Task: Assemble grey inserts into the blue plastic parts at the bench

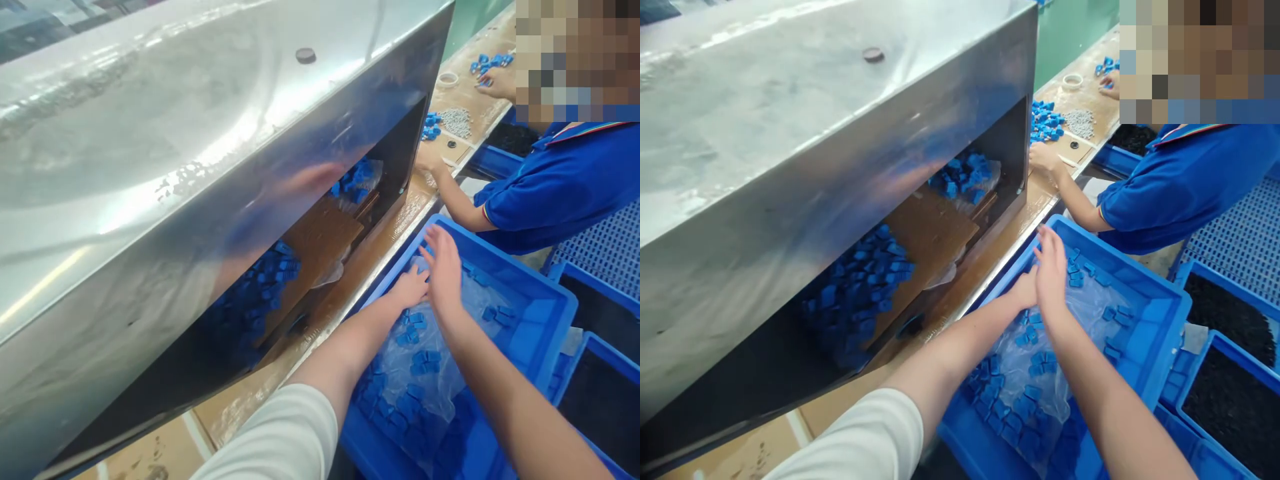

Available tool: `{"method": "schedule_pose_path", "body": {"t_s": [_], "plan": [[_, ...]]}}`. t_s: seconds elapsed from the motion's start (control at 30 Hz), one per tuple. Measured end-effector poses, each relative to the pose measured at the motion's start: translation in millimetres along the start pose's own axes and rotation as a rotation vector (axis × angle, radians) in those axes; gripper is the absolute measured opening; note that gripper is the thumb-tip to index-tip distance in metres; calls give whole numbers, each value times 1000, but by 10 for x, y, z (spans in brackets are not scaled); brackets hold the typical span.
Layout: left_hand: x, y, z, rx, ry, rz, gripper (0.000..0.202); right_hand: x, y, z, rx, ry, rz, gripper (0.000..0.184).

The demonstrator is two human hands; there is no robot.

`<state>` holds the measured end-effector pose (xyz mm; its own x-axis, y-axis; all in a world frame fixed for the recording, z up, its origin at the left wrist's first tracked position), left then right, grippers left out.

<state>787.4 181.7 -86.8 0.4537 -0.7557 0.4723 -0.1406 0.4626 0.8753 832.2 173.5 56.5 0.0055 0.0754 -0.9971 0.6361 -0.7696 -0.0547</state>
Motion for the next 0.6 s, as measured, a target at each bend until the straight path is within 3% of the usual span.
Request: {"method": "schedule_pose_path", "body": {"t_s": [0.13, 0.23, 0.3, 0.43, 0.5, 0.6], "plan": [[94, -76, 78, -28, -244, -87, 29, 256, 1520, 1176, 202, -139, 412, 46], [89, -140, 73, -26, -186, -127, 32, 323, 2231, 1796, 162, -190, 709, 43], [93, -185, 49, -45, -135, -159, 33, 323, 2446, 2035, 41, -126, 809, 40], [110, -210, 6, -90, -120, -199, 33, 411, 2546, 2244, -261, 71, 962, 38], [86, -181, 1, -87, -99, -180, 35, 505, 2574, 2286, -312, 160, 998, 36], [34, -102, 25, -18, -28, -63, 37, 619, 2627, 2328, -259, 268, 993, 30]]}}
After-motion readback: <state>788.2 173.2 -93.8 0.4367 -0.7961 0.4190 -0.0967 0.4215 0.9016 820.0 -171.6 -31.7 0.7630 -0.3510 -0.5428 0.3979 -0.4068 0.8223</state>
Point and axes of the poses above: each hand's wrist, its own z-axis away from the middle knuckle, its own y-axis out of the back of the hand, x = y × z, the point moved 6 cm from there along -z, towards the middle knuckle, and after that the axes turned 4 degrees about y, right-handed, at the moved point
